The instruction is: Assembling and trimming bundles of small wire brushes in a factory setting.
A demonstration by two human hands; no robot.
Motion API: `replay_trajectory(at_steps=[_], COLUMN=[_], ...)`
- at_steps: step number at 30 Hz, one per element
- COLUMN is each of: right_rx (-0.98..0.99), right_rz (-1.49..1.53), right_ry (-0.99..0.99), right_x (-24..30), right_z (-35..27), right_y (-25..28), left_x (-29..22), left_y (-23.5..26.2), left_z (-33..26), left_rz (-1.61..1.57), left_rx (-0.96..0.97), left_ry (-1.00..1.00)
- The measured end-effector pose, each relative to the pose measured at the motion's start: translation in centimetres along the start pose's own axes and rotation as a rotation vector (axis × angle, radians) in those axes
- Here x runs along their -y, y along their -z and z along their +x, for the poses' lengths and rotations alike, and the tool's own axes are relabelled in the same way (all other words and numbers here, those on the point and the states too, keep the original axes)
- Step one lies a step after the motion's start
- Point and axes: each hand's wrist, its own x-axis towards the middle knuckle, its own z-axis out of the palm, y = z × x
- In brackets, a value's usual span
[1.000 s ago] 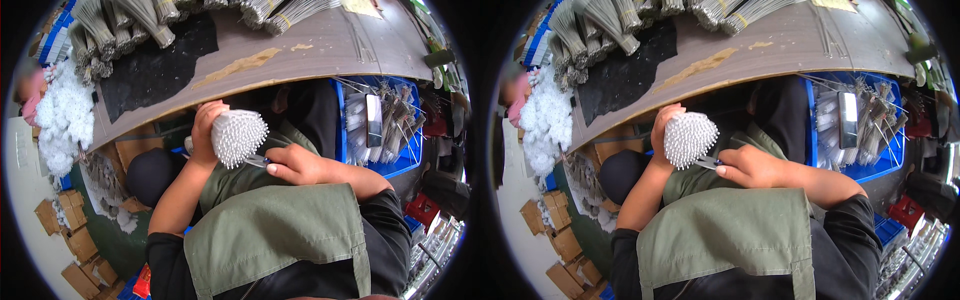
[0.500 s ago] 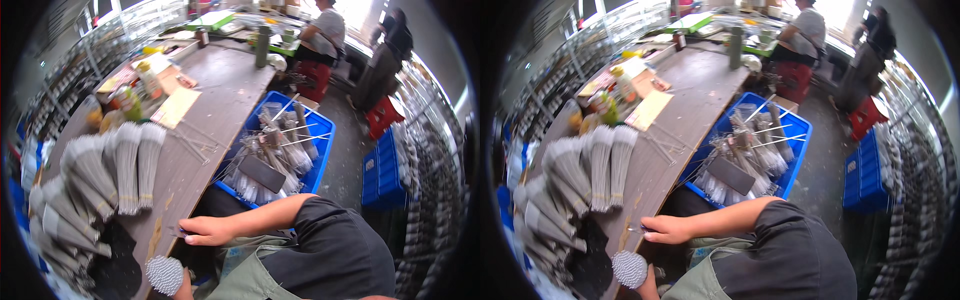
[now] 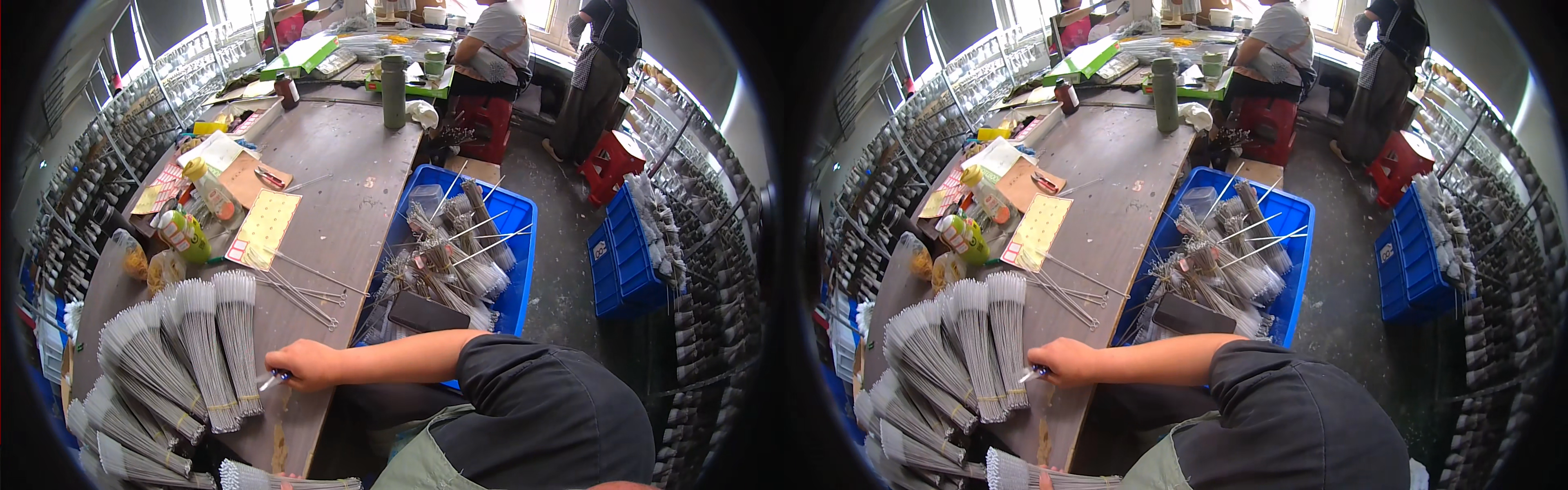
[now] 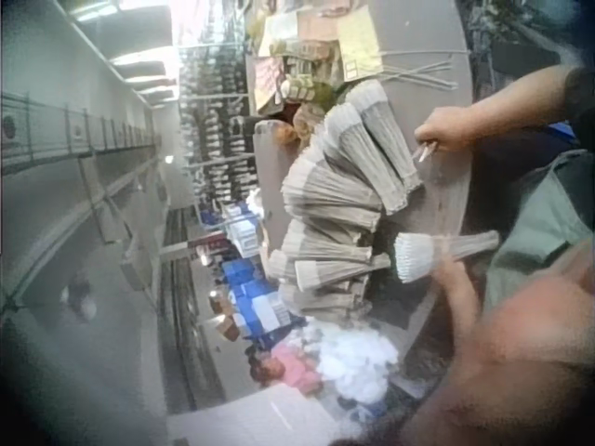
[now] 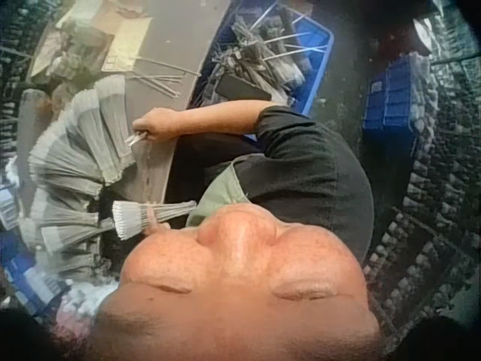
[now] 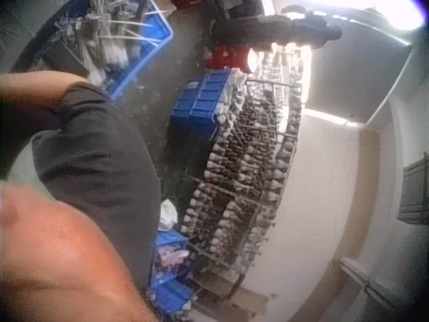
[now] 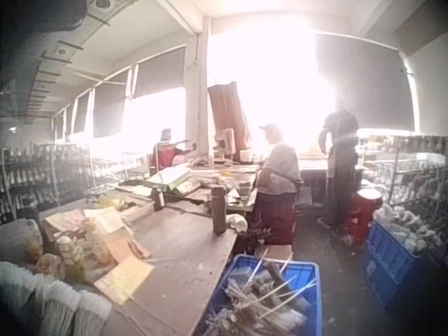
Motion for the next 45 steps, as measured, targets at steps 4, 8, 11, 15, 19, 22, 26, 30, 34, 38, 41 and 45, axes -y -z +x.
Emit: replay_trajectory(at_steps=[4,8,11,15,19,22,26,30,34,38,41,45], right_rx=[0.032,0.082,0.112,0.154,0.154,0.148,0.168,0.169,0.224,0.076,-0.043,0.058], right_rz=[-0.028,-0.039,-0.050,-0.051,-0.072,-0.085,-0.093,-0.119,-0.259,-0.359,-0.284,-0.334], right_ry=[0.039,0.044,0.053,0.052,0.043,0.031,0.023,0.002,-0.051,-0.091,0.013,0.122], right_x=[0.0,-0.2,-0.5,-0.1,0.0,0.1,0.1,-0.6,0.2,-0.8,-2.1,-1.5], right_z=[0.0,0.1,0.1,0.4,0.0,-0.5,-0.3,0.5,1.0,-0.4,-0.7,-0.5], right_y=[0.2,0.3,0.4,-0.1,0.2,0.6,1.1,1.0,-0.6,-0.9,-0.8,-1.0], left_x=[2.2,5.2,6.1,4.3,4.6,4.8,0.7,1.0,-0.6,-0.5,0.4,-0.5], left_y=[1.9,5.5,5.6,4.4,5.5,5.9,1.0,2.5,1.9,2.5,0.9,2.2], left_z=[1.9,3.4,3.9,4.1,4.8,4.7,1.8,2.7,1.7,1.8,2.8,-0.7], left_rz=[-0.040,-0.080,-0.112,-0.154,-0.187,-0.214,-0.265,-0.284,-0.448,0.110,0.016,-0.158], left_rx=[0.077,0.145,0.195,0.243,0.310,0.364,0.390,0.437,0.291,0.371,0.268,0.215], left_ry=[0.003,0.005,0.003,-0.001,-0.003,-0.005,-0.026,-0.046,0.157,-0.134,-0.401,-0.416])
